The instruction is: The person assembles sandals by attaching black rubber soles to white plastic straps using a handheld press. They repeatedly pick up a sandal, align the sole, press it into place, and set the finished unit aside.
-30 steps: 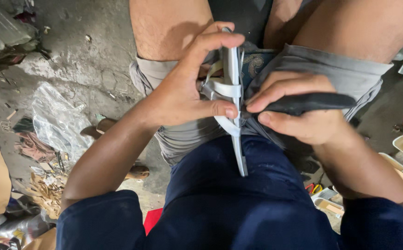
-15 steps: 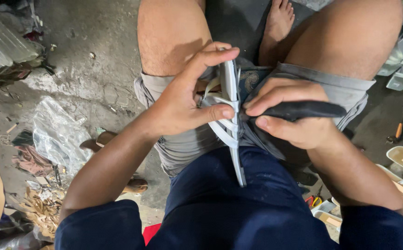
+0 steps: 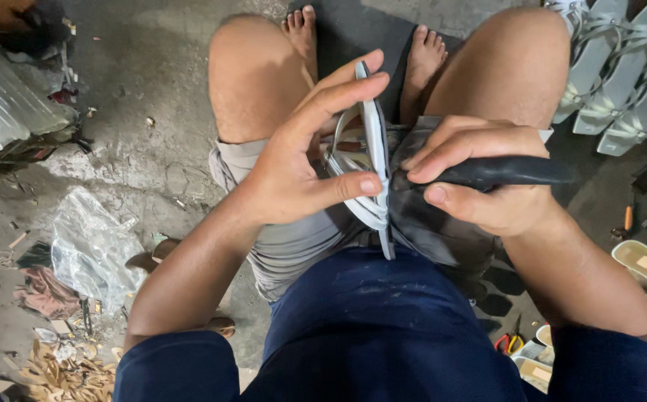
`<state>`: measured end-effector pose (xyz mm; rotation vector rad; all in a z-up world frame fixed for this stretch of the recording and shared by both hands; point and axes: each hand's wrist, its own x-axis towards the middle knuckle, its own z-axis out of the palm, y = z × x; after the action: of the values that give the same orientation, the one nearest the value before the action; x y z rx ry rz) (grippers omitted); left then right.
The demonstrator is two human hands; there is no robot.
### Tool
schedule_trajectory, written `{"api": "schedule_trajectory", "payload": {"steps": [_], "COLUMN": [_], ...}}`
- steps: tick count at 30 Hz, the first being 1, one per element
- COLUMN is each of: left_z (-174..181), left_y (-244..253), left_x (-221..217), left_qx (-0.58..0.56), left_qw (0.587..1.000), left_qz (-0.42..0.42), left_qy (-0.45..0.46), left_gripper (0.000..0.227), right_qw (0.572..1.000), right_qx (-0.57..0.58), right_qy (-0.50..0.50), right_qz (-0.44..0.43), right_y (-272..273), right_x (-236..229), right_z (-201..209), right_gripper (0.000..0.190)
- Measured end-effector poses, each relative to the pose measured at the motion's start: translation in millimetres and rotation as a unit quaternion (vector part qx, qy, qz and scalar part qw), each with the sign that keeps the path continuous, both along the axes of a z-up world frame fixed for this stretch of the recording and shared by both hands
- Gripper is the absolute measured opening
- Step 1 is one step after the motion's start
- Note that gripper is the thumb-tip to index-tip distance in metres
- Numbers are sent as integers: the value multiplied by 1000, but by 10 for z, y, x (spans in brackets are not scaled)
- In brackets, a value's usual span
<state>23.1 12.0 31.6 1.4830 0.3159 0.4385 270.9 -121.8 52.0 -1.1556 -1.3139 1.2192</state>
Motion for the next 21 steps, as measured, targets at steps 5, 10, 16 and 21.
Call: {"api": "schedule_trajectory", "payload": {"steps": [5, 10, 16, 21], "left_z": [-25, -13, 14, 97], "left_y": [-143, -197, -218, -237], "left_x": [62, 63, 60, 83], "left_qx": [23, -10, -77, -27], "left_qw": [1000, 1000, 997, 999], "left_qz": [3, -23, -21, -14], "left_qy": [12, 16, 19, 16], "left_gripper": [76, 72, 50, 43], "right_qw": [999, 997, 996, 993], "right_qx": [5, 25, 81, 116], "right_qy": [-40, -39, -33, -18], "right_qz": [28, 69, -9, -7], "right_y": [-65, -108, -155, -176], "right_x": [-20, -16, -97, -127], "right_z": [74, 175, 88, 93], "right_gripper": [16, 16, 15, 13]}}
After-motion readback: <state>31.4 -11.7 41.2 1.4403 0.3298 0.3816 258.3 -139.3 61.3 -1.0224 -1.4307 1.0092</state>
